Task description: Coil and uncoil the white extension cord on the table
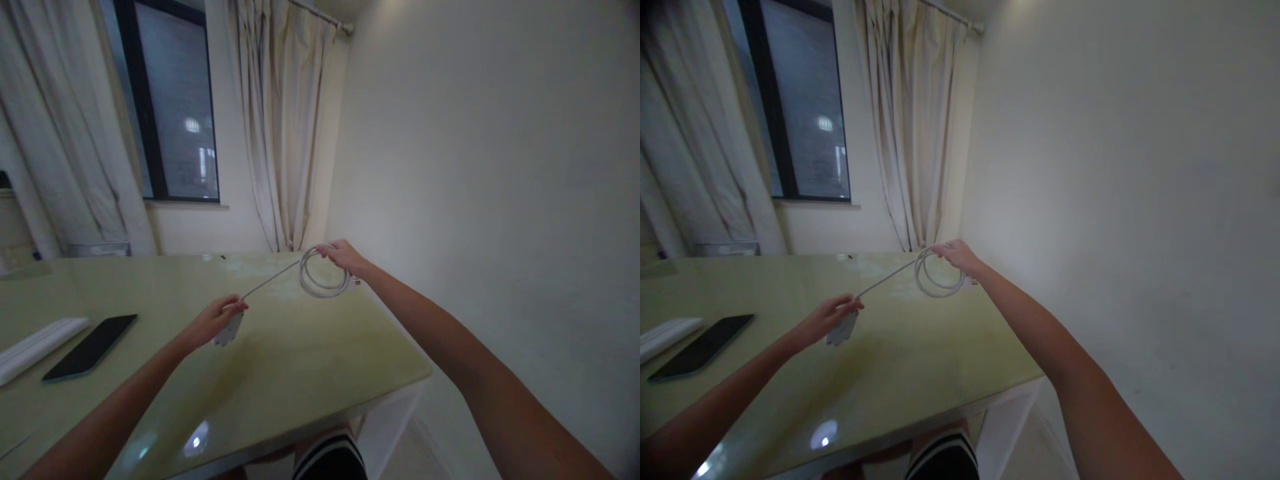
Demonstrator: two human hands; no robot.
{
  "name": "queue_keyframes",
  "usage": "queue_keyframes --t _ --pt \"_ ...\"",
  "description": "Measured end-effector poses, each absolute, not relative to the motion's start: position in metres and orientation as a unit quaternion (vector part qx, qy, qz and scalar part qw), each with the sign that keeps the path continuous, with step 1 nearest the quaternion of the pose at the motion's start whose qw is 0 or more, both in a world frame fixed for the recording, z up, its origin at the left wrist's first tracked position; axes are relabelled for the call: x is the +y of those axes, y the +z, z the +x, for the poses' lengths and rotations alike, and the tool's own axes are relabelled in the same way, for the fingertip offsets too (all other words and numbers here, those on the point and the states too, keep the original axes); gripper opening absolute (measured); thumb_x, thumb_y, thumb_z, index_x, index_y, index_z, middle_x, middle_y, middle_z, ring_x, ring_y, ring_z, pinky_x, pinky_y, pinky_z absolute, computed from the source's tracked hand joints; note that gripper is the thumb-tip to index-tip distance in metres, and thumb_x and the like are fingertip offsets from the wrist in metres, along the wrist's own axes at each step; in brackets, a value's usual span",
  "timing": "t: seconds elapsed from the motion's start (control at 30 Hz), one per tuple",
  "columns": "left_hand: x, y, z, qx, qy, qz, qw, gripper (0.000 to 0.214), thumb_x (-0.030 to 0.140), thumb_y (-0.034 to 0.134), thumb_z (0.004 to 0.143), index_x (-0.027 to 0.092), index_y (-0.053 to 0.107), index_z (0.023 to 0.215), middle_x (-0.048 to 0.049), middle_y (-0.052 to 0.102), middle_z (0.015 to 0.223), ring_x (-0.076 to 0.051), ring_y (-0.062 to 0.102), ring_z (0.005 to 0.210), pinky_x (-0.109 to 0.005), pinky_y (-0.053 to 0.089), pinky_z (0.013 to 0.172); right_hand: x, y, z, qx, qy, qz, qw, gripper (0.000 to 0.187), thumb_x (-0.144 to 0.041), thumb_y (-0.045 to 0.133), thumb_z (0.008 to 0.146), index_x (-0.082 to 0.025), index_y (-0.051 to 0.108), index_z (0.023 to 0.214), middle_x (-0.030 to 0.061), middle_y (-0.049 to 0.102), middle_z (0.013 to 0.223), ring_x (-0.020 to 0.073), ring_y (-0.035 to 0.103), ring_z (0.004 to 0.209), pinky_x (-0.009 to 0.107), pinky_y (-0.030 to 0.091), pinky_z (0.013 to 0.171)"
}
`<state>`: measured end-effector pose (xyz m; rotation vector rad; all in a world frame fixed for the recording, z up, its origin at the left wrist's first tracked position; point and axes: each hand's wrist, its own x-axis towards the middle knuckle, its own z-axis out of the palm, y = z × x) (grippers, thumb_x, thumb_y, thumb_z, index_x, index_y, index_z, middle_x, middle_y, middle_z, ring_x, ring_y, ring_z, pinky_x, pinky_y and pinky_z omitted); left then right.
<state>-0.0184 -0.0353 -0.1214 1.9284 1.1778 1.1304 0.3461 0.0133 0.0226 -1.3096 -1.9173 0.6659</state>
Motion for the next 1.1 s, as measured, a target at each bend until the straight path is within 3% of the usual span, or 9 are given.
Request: queue_keyframes --t 0.1,0.2,0.27,0.37,0.5,0.63,0.77,0.97,1.1 --pt "-0.048 -0.115 -0.006 0.459 0.435 0.632 0.447 0.053 0.074 0.072 0.079 0.021 0.067 0.079 -0.0049 0.068 0.069 -0.020 0.062 0.057 -0.031 0.054 0.054 0.006 0.021 0.342 -0.768 0.060 -0.537 0.343 0.038 -0.049 0.066 0.098 -0.017 0.067 0.077 0.0013 0.062 0.069 0.0137 0.054 0.066 0.026 0.029 0.059" --pt "-0.064 -0.101 0.020 0.456 0.502 0.497 0.541 0.038 0.058 0.072 0.086 0.021 0.063 0.085 -0.0040 0.071 0.075 -0.020 0.069 0.064 -0.033 0.059 0.059 -0.008 0.015 0.329 -0.740 -0.116 -0.592 0.298 0.047 -0.059 0.051 0.106 -0.017 0.072 0.101 0.0103 0.076 0.092 0.0207 0.066 0.081 0.028 0.033 0.065" --pt "-0.074 -0.091 0.043 0.457 0.541 0.406 0.577 0.023 0.043 0.066 0.093 0.021 0.062 0.089 -0.0034 0.073 0.077 -0.019 0.071 0.066 -0.033 0.061 0.062 -0.017 0.010 0.317 -0.722 -0.165 -0.616 0.269 0.056 -0.063 0.037 0.109 -0.017 0.069 0.116 0.0137 0.079 0.098 0.0233 0.070 0.084 0.029 0.035 0.066" --pt "-0.084 -0.085 0.077 0.437 0.554 0.356 0.612 0.013 0.031 0.062 0.096 0.019 0.064 0.091 -0.0080 0.078 0.087 -0.020 0.074 0.076 -0.031 0.061 0.069 -0.024 0.004 0.300 -0.727 -0.179 -0.610 0.259 0.059 -0.063 0.030 0.110 -0.019 0.066 0.122 0.0144 0.079 0.100 0.0247 0.072 0.086 0.029 0.034 0.067" --pt "-0.090 -0.094 0.112 0.391 0.519 0.383 0.657 0.015 0.029 0.067 0.093 0.015 0.072 0.097 -0.0131 0.080 0.108 -0.018 0.073 0.087 -0.027 0.059 0.075 -0.025 -0.003 0.285 -0.747 -0.104 -0.565 0.334 0.048 -0.060 0.041 0.109 -0.019 0.066 0.110 0.0123 0.076 0.090 0.0234 0.067 0.078 0.029 0.028 0.063" --pt "-0.086 -0.107 0.134 0.346 0.511 0.394 0.681 0.015 0.030 0.069 0.089 0.017 0.074 0.094 -0.0121 0.079 0.107 -0.019 0.072 0.093 -0.032 0.059 0.085 -0.035 -0.010 0.277 -0.802 0.006 -0.446 0.396 0.040 -0.059 0.056 0.104 -0.021 0.060 0.091 0.0022 0.060 0.070 0.0177 0.053 0.066 0.028 0.025 0.062" --pt "-0.080 -0.113 0.146 0.329 0.519 0.402 0.678 0.012 0.028 0.067 0.083 0.020 0.073 0.092 -0.0103 0.078 0.105 -0.022 0.072 0.099 -0.035 0.059 0.091 -0.050 -0.009 0.270 -0.871 0.110 -0.352 0.324 0.044 -0.058 0.066 0.097 -0.022 0.053 0.076 -0.0034 0.050 0.064 0.0136 0.045 0.064 0.026 0.027 0.062" --pt "-0.079 -0.125 0.138 0.368 0.501 0.417 0.663 0.018 0.033 0.066 0.078 0.021 0.070 0.091 -0.0099 0.079 0.107 -0.025 0.072 0.099 -0.040 0.058 0.087 -0.050 -0.010 0.275 -0.854 0.344 -0.318 0.224 0.044 -0.061 0.066 0.095 -0.022 0.057 0.079 -0.0035 0.059 0.060 0.0138 0.055 0.057 0.025 0.039 0.057" --pt "-0.079 -0.127 0.130 0.400 0.500 0.431 0.636 0.034 0.046 0.074 0.074 0.017 0.065 0.091 -0.0117 0.077 0.098 -0.024 0.071 0.091 -0.039 0.055 0.087 -0.045 -0.022 0.279 -0.790 0.446 -0.321 0.273 0.053 -0.071 0.069 0.088 -0.022 0.053 0.075 -0.0061 0.054 0.054 0.0110 0.050 0.047 0.024 0.040 0.048"
